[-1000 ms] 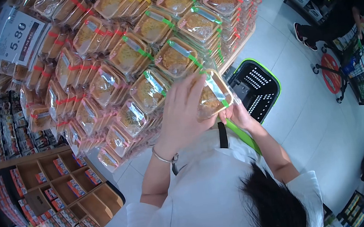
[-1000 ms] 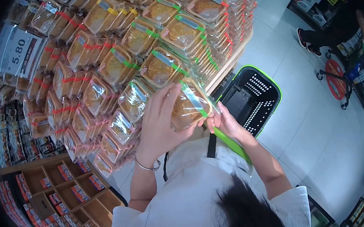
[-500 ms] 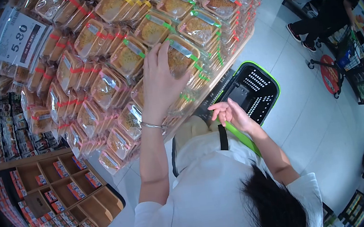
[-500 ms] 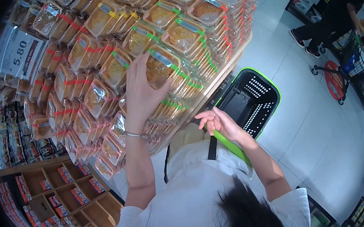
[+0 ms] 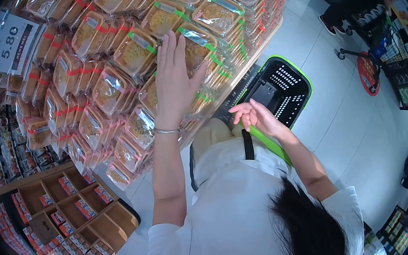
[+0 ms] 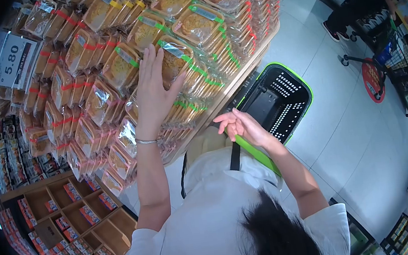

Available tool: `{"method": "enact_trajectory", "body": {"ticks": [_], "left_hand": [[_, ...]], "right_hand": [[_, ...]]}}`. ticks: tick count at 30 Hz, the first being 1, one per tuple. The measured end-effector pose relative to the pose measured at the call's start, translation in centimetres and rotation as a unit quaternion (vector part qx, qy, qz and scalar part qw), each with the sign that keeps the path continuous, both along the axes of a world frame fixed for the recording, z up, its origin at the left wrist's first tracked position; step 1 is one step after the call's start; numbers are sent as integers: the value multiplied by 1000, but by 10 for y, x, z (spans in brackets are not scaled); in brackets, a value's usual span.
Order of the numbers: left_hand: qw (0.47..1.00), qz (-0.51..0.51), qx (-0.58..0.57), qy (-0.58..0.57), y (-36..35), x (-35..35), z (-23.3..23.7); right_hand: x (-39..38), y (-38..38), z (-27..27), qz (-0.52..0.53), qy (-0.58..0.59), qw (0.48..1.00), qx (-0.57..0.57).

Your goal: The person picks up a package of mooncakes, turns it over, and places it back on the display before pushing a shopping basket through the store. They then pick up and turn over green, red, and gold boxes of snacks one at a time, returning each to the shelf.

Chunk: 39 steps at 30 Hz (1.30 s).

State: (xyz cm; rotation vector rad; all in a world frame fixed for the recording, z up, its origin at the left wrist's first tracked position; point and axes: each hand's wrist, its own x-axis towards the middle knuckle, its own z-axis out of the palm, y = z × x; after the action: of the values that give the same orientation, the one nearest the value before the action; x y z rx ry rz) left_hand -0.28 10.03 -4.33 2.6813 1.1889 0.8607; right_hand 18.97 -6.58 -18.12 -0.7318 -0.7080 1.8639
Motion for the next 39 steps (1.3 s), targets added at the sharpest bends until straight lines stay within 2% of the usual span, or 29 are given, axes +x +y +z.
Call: {"method": "enact_trajectory", "body": {"ticks": [9, 12, 24, 27, 30, 32, 33, 34, 35, 36, 38, 39], "left_hand": [[1000, -10, -21, -1, -4, 0, 6], [998, 29, 51, 27, -12, 1, 15], [997, 13, 60, -43, -53, -23, 6], [993, -9, 69, -92, -78, -14, -1], [985, -103, 17, -134, -102, 1, -18], [981, -179, -44, -63, -113, 19, -25], [978, -192, -40, -70, -118, 26, -26], [972, -227, -53, -25, -124, 33, -26], [963, -261, -66, 21, -128, 39, -26], [960, -272, -63, 17, -132, 45, -29], [945, -315, -82, 16, -136, 56, -35], [940, -332, -78, 17, -138, 61, -32]], "right_hand": [[6, -5, 0, 1, -13, 1000, -7], [5, -4, 3, 4, -16, 1000, -9], [5, 0, 7, -8, -1, 1000, -15], [4, -1, 16, 15, -53, 998, -11], [2, 1, 25, 46, -112, 992, 21], [1, 0, 9, 28, -76, 997, 14], [-1, -4, -17, -9, -88, 995, 46], [-4, -1, -14, -45, -99, 991, 78], [-5, -7, -9, -95, -147, 983, 44], [5, -8, -14, -20, -102, 995, -5], [5, -6, -27, -10, 8, 997, 70], [11, -3, -22, 18, -88, 990, 109]]}}
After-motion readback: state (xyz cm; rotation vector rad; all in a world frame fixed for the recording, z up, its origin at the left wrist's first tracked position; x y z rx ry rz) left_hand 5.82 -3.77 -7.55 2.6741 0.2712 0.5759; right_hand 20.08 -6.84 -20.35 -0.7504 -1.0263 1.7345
